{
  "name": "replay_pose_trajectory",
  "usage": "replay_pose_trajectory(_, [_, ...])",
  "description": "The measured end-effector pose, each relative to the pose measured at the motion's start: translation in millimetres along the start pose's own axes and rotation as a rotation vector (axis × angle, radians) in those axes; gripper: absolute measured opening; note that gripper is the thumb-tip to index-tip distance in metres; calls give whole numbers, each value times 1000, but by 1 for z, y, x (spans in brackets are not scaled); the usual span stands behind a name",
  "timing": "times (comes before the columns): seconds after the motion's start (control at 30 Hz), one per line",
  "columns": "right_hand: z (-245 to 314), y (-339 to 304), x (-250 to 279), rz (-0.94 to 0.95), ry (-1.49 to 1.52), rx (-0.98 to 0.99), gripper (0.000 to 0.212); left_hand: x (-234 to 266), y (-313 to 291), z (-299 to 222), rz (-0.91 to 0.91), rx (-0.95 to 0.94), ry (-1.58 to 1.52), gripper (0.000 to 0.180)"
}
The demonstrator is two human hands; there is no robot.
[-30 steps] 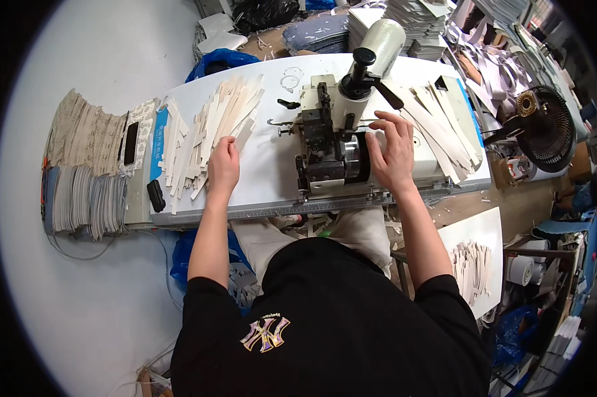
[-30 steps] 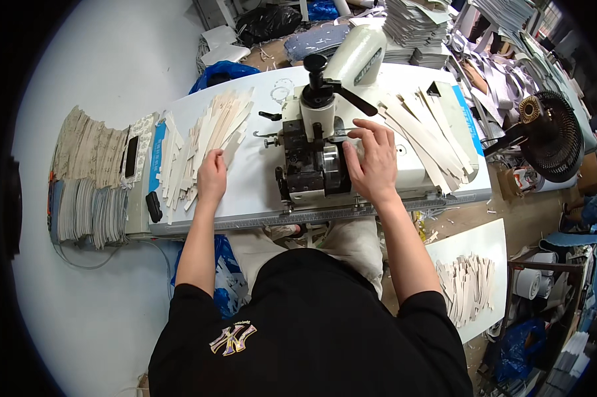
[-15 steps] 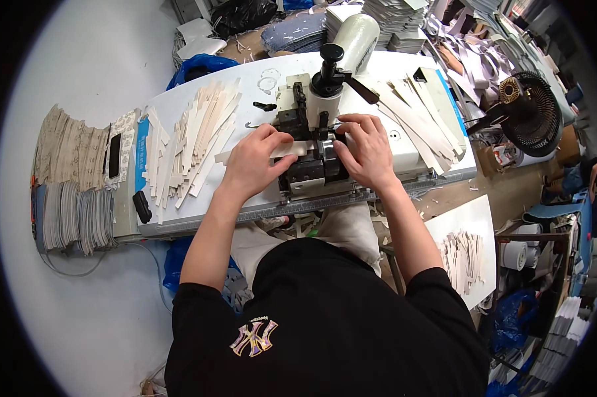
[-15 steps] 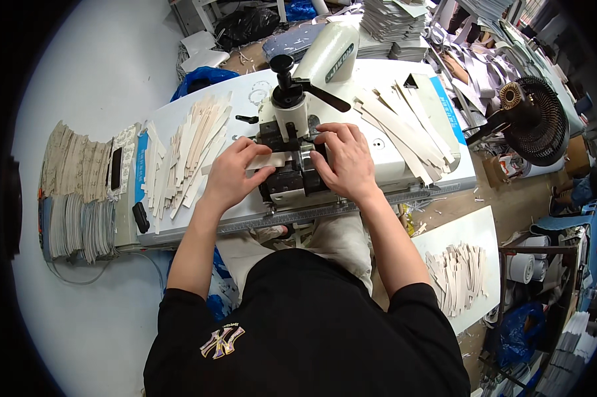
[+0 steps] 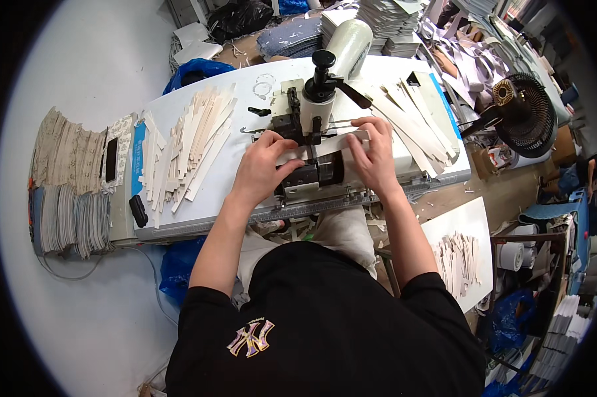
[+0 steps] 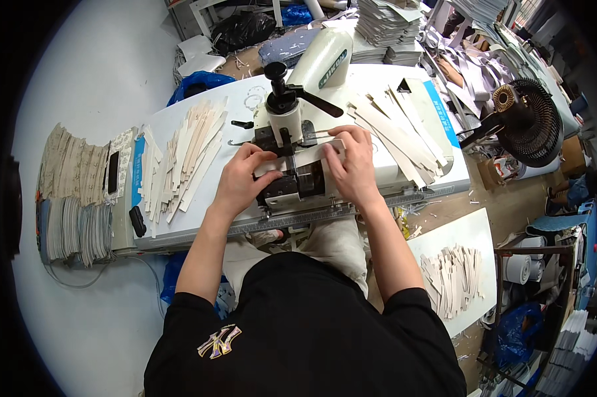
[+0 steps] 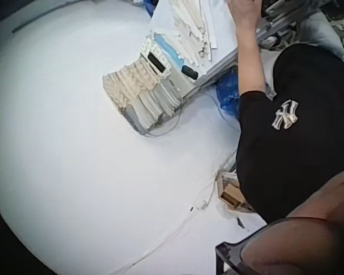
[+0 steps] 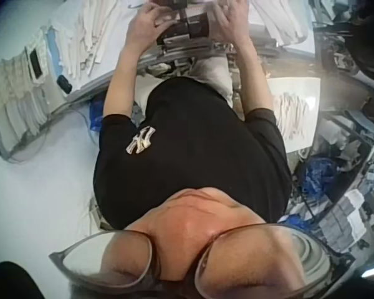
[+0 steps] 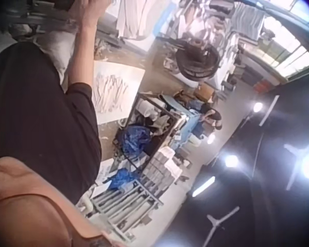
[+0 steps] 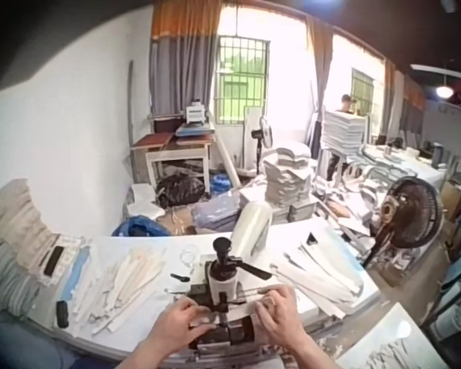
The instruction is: Operating an industrial machine to process and organize thin white material strips.
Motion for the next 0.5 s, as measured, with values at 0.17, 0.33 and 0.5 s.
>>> replay_pose_trajectory(0.17, [-14, -23, 60, -171, -66, -112, 12, -5, -7, 11, -12, 130, -136, 29])
replay_pose_trajectory(0.33, [-31, -49, 100, -258, -48, -210, 16, 4, -15, 18, -132, 131, -111, 27])
replay_pose_trajectory(0.5, [-76, -89, 122, -501, -137, -507, 25, 23, -18, 50, -194, 232, -130, 22])
Point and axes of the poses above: each hand's wrist, its own y-axis towards the middle knuckle, its own x-axis out of the back of the hand, z = x × y, the point moved 9 cm from there along y, towards the middle knuckle, and after that the axes turned 14 degrees about x, right-handed, at the moved point
